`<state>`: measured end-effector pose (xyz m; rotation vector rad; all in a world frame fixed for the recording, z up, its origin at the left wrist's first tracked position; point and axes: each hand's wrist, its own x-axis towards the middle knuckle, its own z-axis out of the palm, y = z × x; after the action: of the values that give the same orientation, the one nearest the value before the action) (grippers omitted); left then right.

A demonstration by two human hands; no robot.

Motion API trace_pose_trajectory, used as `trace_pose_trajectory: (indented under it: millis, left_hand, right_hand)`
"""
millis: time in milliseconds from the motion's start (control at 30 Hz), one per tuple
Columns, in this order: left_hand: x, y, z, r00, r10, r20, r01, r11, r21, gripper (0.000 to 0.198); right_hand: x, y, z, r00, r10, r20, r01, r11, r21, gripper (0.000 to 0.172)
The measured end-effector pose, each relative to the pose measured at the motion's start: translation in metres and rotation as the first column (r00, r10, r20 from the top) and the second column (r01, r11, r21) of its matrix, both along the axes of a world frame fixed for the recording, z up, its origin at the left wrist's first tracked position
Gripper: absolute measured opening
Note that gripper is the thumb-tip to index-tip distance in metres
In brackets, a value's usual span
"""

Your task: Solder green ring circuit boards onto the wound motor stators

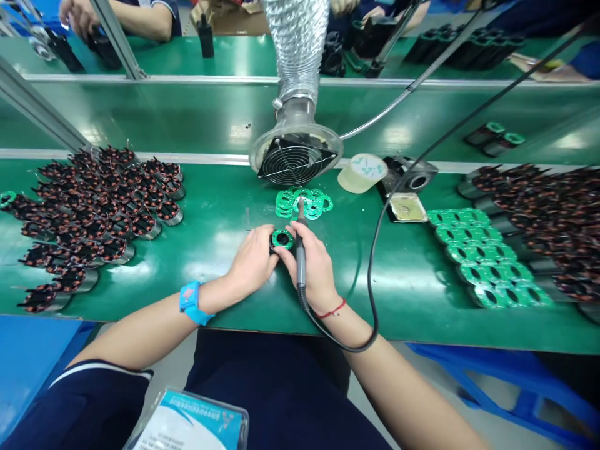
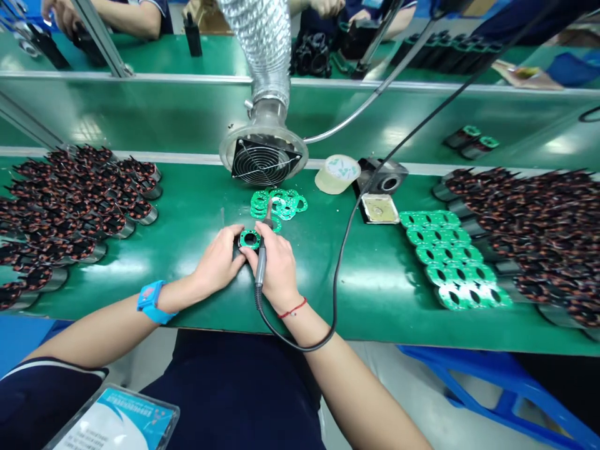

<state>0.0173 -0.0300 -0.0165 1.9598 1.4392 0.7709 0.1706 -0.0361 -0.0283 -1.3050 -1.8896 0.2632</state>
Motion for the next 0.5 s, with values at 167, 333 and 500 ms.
trace_pose_trajectory:
  millis: [167,333,500]
  left_hand:
    - [0.005,-0.005,0.001,0.962,0.124,0.244,-0.083,0.982,-0.17,0.044]
    - [-0.002,0.006,0.0,0.939,0.09,0.333,-0.017,0.977,-0.214,0.043]
    - [-0.008,0.015,0.008,0.983,-0.118,0.14,0.134,0.985,-0.11,0.072]
  right_hand:
    - [-0.002,0.0,-0.002,0.999,-0.015,-0.041,0.014,1.0,-0.005,0.045]
    - [-0.002,0.0,-0.003,0.997,0.024,-0.069,-0.024,1.0,0.001,0.046]
    - [0.017,0.017,0.009,0.993,-0.017,-0.117,0.014,1.0,-0.023,0.044]
